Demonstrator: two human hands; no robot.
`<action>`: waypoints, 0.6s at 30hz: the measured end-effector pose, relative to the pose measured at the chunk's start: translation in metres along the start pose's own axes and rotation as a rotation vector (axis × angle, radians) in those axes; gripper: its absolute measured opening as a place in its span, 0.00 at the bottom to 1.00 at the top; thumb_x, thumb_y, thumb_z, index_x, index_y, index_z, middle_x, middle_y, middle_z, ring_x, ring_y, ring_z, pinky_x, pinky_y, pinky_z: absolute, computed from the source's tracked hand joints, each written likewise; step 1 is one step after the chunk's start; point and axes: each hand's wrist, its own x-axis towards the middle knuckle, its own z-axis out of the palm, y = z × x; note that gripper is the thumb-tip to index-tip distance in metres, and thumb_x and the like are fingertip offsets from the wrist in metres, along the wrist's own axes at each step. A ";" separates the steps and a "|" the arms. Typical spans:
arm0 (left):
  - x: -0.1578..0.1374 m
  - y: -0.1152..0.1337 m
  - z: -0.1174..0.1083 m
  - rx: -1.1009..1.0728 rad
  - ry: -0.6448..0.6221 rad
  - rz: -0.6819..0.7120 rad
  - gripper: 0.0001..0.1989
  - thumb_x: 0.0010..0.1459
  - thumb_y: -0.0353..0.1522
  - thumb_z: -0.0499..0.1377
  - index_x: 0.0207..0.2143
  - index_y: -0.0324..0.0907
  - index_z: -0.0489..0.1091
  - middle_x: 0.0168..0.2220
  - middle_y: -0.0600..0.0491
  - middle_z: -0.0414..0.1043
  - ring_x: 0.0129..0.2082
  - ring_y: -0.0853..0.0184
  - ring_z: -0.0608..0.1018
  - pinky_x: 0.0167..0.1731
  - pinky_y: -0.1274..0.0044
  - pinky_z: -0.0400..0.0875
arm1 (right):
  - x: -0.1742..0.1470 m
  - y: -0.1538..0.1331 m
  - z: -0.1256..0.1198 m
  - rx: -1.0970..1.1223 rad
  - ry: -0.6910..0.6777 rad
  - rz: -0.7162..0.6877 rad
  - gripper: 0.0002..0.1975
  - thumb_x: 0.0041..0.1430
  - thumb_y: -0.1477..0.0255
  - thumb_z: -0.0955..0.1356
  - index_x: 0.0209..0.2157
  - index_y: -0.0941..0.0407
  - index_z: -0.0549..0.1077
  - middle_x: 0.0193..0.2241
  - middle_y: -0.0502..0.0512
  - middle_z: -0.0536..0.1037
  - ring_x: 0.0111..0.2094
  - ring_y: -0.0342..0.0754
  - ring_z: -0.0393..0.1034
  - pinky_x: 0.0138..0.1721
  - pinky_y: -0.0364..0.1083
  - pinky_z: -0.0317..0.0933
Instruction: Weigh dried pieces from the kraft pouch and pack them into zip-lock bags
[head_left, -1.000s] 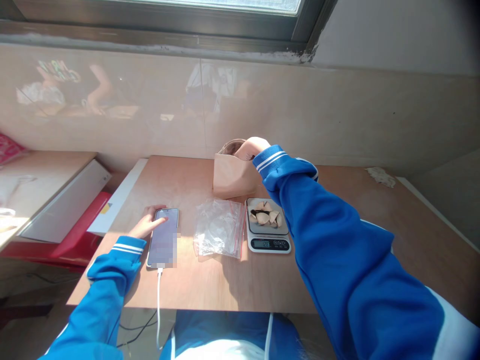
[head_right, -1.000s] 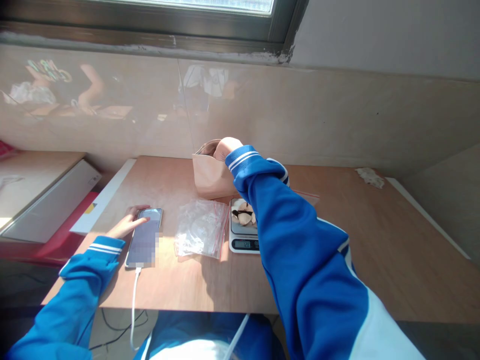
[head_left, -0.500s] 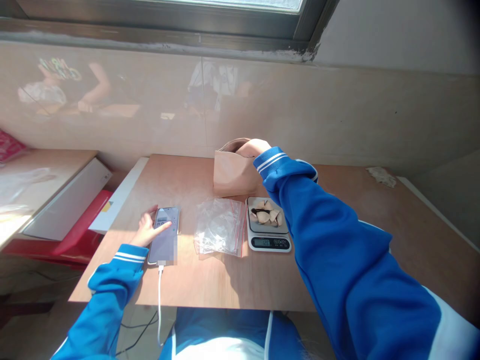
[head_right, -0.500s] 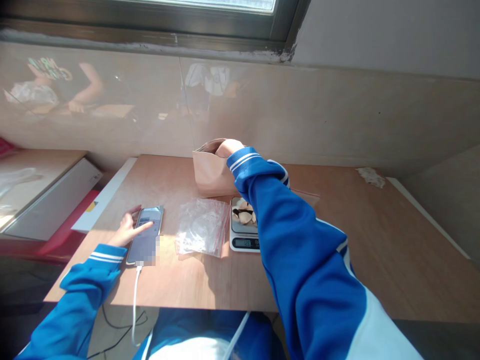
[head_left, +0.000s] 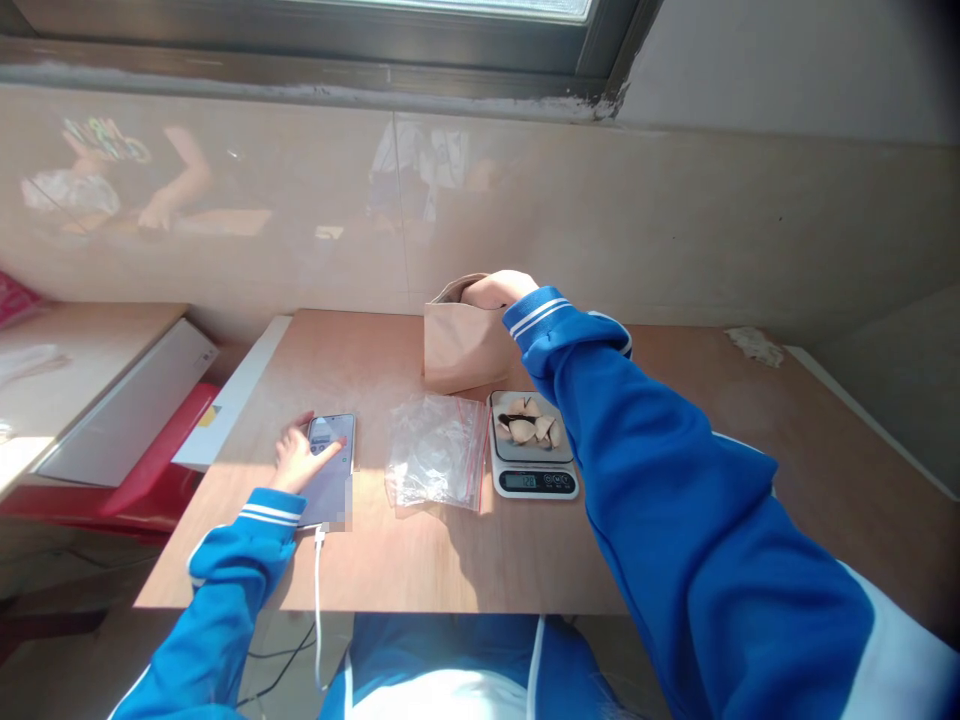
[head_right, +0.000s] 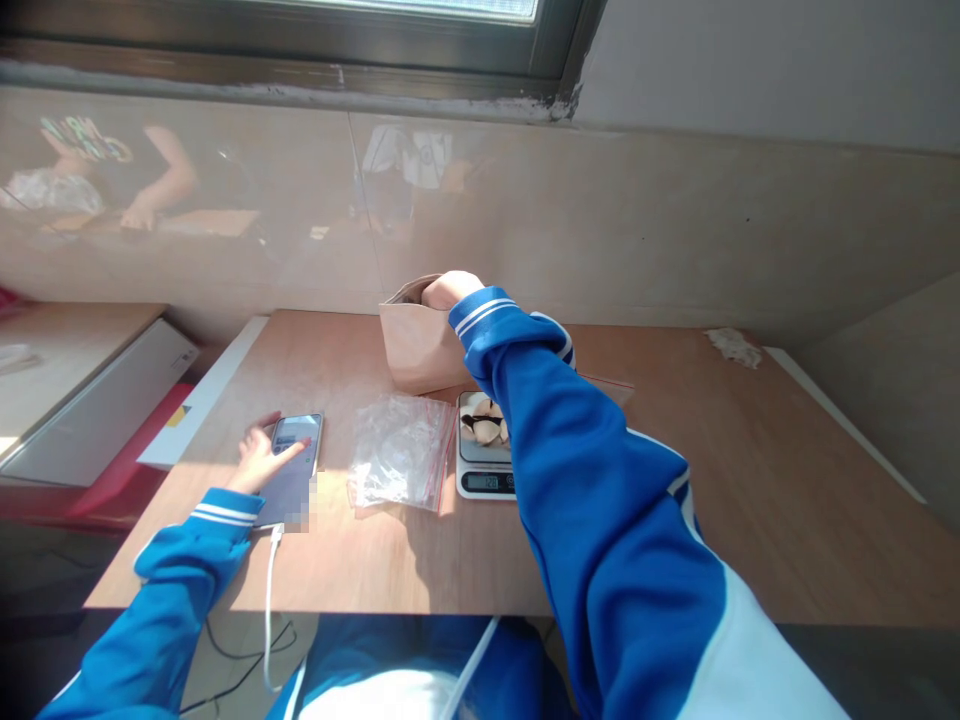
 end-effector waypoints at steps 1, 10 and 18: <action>0.000 0.000 0.000 0.005 -0.006 -0.005 0.43 0.45 0.51 0.59 0.57 0.35 0.54 0.58 0.34 0.57 0.62 0.42 0.58 0.60 0.57 0.51 | -0.001 0.000 -0.004 -0.025 -0.057 0.001 0.03 0.48 0.74 0.72 0.27 0.55 0.80 0.29 0.56 0.80 0.34 0.55 0.75 0.37 0.49 0.66; -0.001 0.006 -0.003 0.051 -0.020 -0.003 0.43 0.45 0.49 0.59 0.58 0.33 0.54 0.58 0.33 0.57 0.62 0.42 0.58 0.60 0.57 0.52 | -0.042 -0.003 -0.041 -0.072 0.075 -0.123 0.09 0.50 0.75 0.72 0.36 0.56 0.80 0.33 0.52 0.79 0.33 0.47 0.72 0.33 0.44 0.62; -0.001 0.005 -0.009 -0.020 -0.039 -0.042 0.44 0.44 0.50 0.60 0.58 0.37 0.53 0.59 0.36 0.55 0.63 0.42 0.57 0.61 0.57 0.51 | -0.070 0.013 -0.027 0.156 0.323 -0.108 0.07 0.56 0.74 0.68 0.38 0.56 0.76 0.38 0.53 0.78 0.40 0.47 0.72 0.43 0.46 0.65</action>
